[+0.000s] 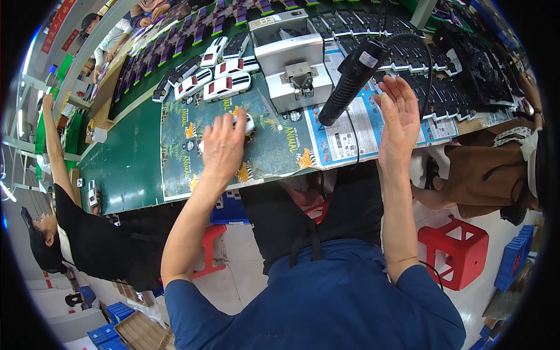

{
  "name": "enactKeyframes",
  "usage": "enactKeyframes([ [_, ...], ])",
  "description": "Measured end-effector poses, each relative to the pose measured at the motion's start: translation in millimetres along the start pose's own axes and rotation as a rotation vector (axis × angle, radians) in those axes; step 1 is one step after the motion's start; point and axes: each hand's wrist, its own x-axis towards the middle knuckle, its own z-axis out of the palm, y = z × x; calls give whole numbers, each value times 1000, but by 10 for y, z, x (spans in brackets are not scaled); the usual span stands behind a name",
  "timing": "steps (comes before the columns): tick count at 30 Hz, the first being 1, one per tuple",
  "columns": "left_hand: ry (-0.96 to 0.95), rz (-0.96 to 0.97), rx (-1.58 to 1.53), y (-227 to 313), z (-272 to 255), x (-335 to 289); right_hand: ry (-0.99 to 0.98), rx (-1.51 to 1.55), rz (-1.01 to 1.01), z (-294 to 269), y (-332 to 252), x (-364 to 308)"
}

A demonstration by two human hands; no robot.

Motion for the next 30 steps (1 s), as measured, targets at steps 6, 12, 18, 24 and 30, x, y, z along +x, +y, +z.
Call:
enactKeyframes([
  [6,104,-32,35,-27,115,-124,13,36,23,-43,-1,-26],
  [12,24,-10,-13,-121,45,-34,-7,11,-17,-83,-4,-18],
  [18,264,-140,-36,-252,-111,118,26,71,62,-136,-6,-86],
  [24,-12,1,-83,-279,36,17,9,124,74,-41,-12,-176],
  [30,74,-608,-1259,-90,-213,-316,-22,-116,-170,-132,32,-467],
])
